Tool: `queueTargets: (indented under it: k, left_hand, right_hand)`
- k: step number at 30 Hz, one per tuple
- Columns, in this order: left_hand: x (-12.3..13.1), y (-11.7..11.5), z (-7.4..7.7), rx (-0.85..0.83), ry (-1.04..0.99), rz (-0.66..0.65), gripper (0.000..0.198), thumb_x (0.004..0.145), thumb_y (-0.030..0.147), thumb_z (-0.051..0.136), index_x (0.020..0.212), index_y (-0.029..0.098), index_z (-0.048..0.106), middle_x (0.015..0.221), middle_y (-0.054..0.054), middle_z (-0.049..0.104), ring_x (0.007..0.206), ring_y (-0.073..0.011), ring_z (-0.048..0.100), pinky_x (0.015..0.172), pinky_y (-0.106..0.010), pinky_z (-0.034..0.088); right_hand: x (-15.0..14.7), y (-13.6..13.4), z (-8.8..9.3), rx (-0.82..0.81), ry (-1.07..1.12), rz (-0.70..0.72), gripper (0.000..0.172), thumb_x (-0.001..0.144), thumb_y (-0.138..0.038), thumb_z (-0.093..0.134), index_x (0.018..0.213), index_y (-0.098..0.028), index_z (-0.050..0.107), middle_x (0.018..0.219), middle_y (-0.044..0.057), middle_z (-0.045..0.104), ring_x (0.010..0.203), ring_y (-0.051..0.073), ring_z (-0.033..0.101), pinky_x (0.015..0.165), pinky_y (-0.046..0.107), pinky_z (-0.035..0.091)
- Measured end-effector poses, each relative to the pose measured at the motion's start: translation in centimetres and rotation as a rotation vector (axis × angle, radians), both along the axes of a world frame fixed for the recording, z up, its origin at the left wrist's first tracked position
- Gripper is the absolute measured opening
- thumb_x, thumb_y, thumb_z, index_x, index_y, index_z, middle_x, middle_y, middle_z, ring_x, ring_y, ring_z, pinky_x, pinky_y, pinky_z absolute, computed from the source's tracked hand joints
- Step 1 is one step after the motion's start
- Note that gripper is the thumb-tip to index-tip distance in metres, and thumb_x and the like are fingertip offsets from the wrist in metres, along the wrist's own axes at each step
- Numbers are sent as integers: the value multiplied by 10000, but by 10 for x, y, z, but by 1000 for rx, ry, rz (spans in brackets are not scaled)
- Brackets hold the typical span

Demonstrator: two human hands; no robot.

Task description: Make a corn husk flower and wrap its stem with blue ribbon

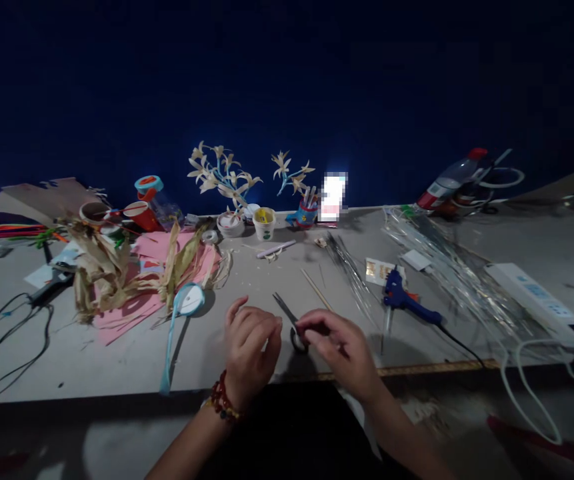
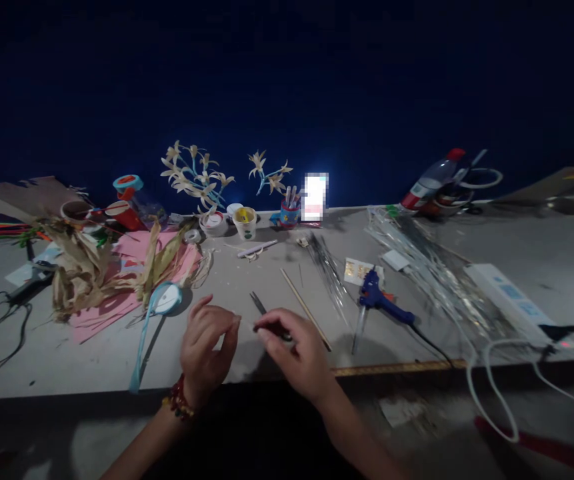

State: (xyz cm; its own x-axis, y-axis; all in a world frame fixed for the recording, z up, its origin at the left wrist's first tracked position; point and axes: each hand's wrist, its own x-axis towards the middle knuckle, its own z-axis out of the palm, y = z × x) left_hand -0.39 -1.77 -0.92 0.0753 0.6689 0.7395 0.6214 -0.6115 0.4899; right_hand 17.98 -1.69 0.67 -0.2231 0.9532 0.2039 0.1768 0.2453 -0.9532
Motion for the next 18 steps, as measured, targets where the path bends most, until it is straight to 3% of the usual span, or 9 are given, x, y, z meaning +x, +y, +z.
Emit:
queueTargets:
  k: [2,5,11,15,18]
  left_hand:
    - [-1,0,-6,55,-17,-15,234,864,56,567,979,249,632,784,3,706,765,-173,650,1018,-532,422]
    - [-5,-1,-14,129,-39,-21,247,877,93,563,1036,269,633,798,-5,714,774,-191,667,1001,-557,437]
    - [-10,-1,-18,132,-53,-68,298,892,98,569,1102,296,642,923,-20,754,845,-200,697,1031,-571,419]
    - [-13,1,-17,-156,-253,-266,289,930,199,529,1205,252,599,1071,-81,727,1021,-239,670,1057,-549,415]
    - [-16,3,-14,-536,-523,-450,322,983,402,407,1034,196,649,951,-101,689,982,-259,642,974,-477,472]
  right_hand:
    - [-12,-3,-1,-243,243,128,199,892,-360,637,985,-185,657,823,30,694,716,149,656,666,265,532]
    - [-23,-6,-4,-483,473,188,300,763,-394,796,903,-186,631,759,-2,681,644,113,630,634,234,530]
    - [-22,-7,-8,-671,513,244,329,769,-422,800,777,-180,577,643,-8,678,497,76,566,481,177,479]
    - [-17,-5,-7,-604,449,263,327,783,-438,780,792,-186,573,684,-8,678,515,78,569,497,188,491]
    - [-15,-3,-5,-488,333,264,290,816,-431,742,803,-183,592,718,-8,666,546,80,572,536,199,494]
